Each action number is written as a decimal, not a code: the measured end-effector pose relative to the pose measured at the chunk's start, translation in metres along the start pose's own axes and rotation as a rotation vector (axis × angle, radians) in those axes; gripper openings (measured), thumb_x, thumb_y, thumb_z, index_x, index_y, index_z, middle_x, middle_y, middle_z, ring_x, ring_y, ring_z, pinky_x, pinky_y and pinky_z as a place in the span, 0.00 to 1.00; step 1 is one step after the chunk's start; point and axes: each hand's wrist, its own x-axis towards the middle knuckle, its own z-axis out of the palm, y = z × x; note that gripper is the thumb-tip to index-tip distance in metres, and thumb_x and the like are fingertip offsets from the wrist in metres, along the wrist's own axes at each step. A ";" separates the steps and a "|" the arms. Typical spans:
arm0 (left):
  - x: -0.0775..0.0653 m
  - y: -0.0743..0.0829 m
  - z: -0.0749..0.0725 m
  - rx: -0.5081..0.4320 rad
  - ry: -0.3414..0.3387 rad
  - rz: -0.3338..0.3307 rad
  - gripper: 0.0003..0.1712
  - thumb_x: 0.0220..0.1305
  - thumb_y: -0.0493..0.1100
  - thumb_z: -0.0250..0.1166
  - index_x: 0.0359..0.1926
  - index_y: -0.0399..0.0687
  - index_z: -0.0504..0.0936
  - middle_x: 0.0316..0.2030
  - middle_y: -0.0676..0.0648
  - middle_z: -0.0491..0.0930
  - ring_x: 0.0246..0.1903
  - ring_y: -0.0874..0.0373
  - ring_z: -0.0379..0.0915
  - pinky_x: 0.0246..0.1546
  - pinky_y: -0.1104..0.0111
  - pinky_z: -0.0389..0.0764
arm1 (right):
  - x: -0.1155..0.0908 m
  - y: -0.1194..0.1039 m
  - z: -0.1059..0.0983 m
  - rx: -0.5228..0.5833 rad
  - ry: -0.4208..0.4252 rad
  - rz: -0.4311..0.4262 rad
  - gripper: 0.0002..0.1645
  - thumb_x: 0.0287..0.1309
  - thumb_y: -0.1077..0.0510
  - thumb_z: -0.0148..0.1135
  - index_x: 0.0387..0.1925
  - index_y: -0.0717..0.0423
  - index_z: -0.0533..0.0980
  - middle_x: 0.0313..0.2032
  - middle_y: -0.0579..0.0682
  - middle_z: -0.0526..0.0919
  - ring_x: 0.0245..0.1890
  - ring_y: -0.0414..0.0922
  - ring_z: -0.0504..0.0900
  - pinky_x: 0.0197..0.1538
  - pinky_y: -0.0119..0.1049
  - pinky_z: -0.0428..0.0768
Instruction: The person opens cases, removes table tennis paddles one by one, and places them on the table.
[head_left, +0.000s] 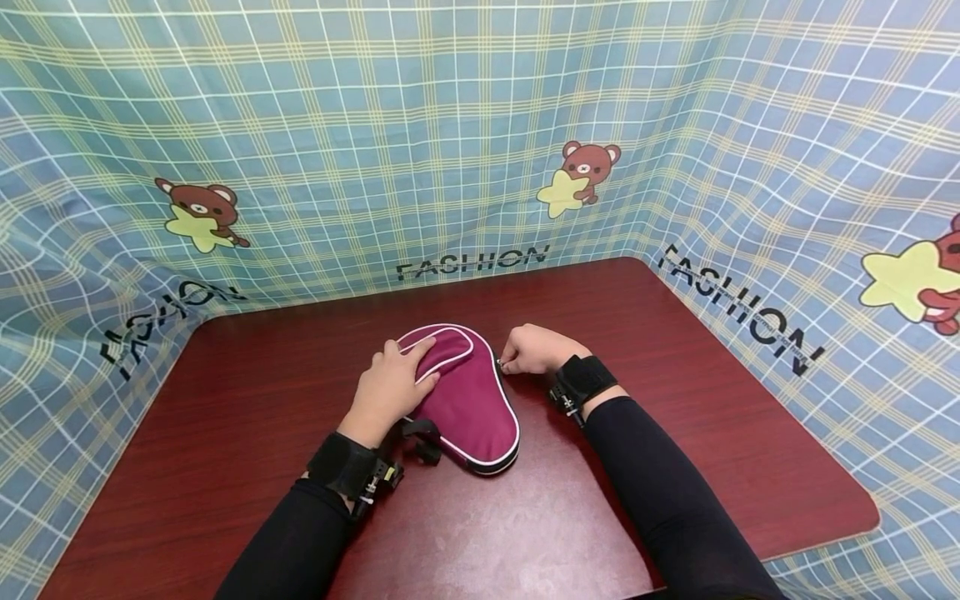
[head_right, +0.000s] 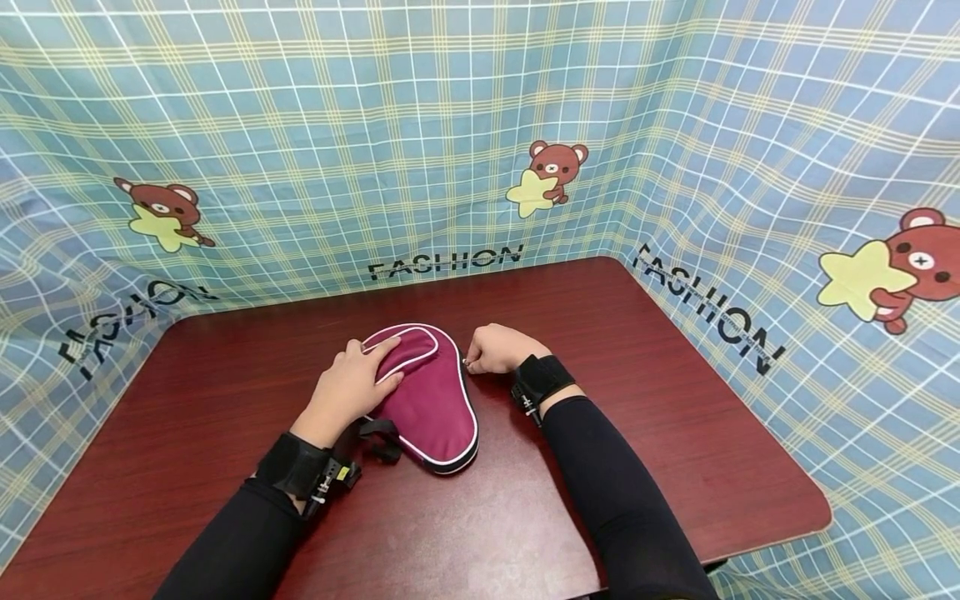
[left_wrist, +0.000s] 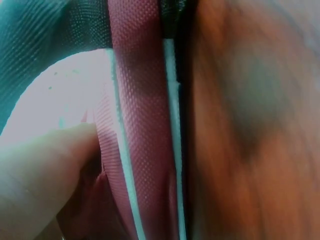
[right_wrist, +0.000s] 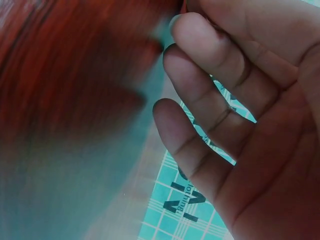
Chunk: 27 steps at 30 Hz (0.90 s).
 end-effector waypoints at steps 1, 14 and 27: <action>-0.001 0.001 0.000 0.002 -0.002 -0.013 0.37 0.58 0.66 0.56 0.68 0.74 0.57 0.48 0.35 0.65 0.41 0.42 0.70 0.26 0.50 0.77 | 0.000 0.000 0.000 0.010 -0.003 0.002 0.10 0.53 0.55 0.63 0.19 0.44 0.83 0.12 0.34 0.67 0.15 0.34 0.63 0.23 0.29 0.62; -0.004 0.004 -0.006 -0.023 -0.065 -0.030 0.43 0.55 0.67 0.58 0.70 0.69 0.54 0.57 0.33 0.62 0.49 0.38 0.68 0.34 0.46 0.77 | 0.003 0.003 0.002 0.033 -0.020 -0.021 0.11 0.54 0.56 0.61 0.19 0.42 0.82 0.12 0.34 0.66 0.16 0.35 0.63 0.24 0.29 0.63; 0.002 -0.010 -0.004 0.021 -0.068 0.244 0.37 0.60 0.65 0.55 0.69 0.78 0.53 0.66 0.40 0.56 0.63 0.36 0.58 0.54 0.43 0.68 | 0.007 0.005 0.005 0.017 0.001 -0.030 0.13 0.51 0.57 0.58 0.14 0.46 0.80 0.10 0.33 0.62 0.15 0.34 0.59 0.22 0.28 0.60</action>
